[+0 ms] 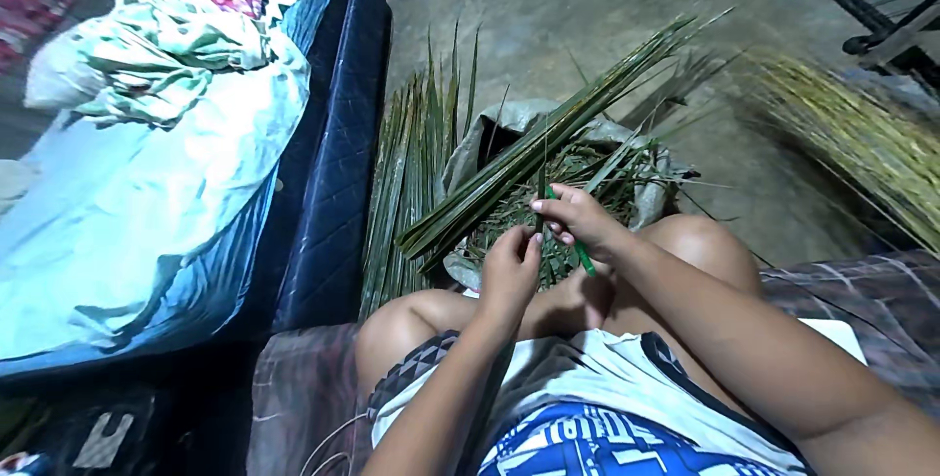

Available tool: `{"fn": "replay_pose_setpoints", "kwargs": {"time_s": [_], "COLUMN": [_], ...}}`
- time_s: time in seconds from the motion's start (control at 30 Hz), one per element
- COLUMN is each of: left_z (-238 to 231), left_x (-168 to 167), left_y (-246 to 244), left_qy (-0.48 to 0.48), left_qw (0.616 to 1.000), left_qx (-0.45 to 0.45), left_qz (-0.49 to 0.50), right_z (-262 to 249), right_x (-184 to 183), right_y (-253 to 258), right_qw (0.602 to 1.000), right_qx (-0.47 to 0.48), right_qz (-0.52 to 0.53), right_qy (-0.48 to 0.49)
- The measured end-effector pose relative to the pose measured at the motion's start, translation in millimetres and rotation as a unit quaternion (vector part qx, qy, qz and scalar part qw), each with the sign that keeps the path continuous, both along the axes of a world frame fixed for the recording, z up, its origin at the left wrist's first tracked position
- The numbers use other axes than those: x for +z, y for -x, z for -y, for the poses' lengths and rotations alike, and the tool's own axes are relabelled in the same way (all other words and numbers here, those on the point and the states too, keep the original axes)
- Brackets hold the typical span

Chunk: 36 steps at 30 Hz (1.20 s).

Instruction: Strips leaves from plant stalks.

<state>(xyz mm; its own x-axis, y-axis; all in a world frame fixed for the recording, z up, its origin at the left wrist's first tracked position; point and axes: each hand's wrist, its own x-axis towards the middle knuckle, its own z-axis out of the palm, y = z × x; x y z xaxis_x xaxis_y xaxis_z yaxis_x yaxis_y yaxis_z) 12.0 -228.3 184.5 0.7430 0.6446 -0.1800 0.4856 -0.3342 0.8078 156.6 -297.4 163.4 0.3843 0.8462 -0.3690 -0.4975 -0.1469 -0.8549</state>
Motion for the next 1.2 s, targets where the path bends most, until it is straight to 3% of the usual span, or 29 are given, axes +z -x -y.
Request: {"fn": "replay_pose_setpoints", "kwargs": {"time_s": [0.1,0.23,0.33,0.47,0.5,0.53,0.57,0.67,0.73,0.77,0.83,0.93,1.03,1.2], "left_z": [-11.9,-34.7,-31.0,-11.2,-9.9,-10.3,-11.8,-14.5,-15.6,-16.5,-18.4,-15.7,-12.3,-10.3], "left_x": [7.1,-9.6,-28.8,-45.1,-44.5,-42.2,-37.3,-10.7,-7.0,-7.5,-7.5,-11.7,-11.7,-13.8], "left_y": [0.2,-2.3,-9.2,-20.4,-21.0,-20.3,-18.8,-14.1,-11.5,-8.9,-4.7,-2.4,-2.2,1.2], "left_qy": [0.183,0.391,0.536,0.699,0.718,0.722,0.703,0.502,0.338,0.268,0.164,0.056,0.002,-0.027], "left_qw": [0.980,0.898,0.800,0.631,0.611,0.615,0.648,0.848,0.932,0.956,0.984,0.998,0.997,0.991], "left_qx": [-0.026,-0.145,-0.183,-0.197,-0.180,-0.153,-0.117,0.011,0.057,0.064,0.050,0.032,0.035,0.007], "left_qz": [0.071,0.140,0.197,0.272,0.279,0.278,0.268,0.171,0.122,0.102,0.038,-0.027,-0.072,-0.134], "right_z": [5.4,10.6,11.4,14.4,14.6,14.5,13.8,10.9,9.4,8.6,6.9,3.2,0.8,-7.2], "right_x": [-0.3,0.4,-0.5,-5.0,-4.8,-3.9,-2.1,2.0,3.5,4.8,9.8,18.4,28.2,23.3], "right_y": [-9.1,-15.6,-20.7,-26.8,-27.4,-28.1,-29.1,-31.7,-29.9,-26.6,-15.0,9.6,28.2,27.6], "right_qw": [0.997,0.990,0.987,0.989,0.992,0.994,0.993,0.962,0.930,0.914,0.883,0.844,0.819,0.766], "right_qx": [0.037,0.072,0.077,0.070,0.057,0.042,0.031,0.040,0.087,0.116,0.173,0.239,0.269,0.231], "right_qz": [-0.038,-0.023,-0.011,0.012,0.030,0.057,0.099,0.264,0.342,0.371,0.415,0.455,0.466,0.538], "right_qy": [-0.048,-0.115,-0.140,-0.127,-0.109,-0.084,-0.052,0.052,0.098,0.112,0.134,0.156,0.198,0.263]}}
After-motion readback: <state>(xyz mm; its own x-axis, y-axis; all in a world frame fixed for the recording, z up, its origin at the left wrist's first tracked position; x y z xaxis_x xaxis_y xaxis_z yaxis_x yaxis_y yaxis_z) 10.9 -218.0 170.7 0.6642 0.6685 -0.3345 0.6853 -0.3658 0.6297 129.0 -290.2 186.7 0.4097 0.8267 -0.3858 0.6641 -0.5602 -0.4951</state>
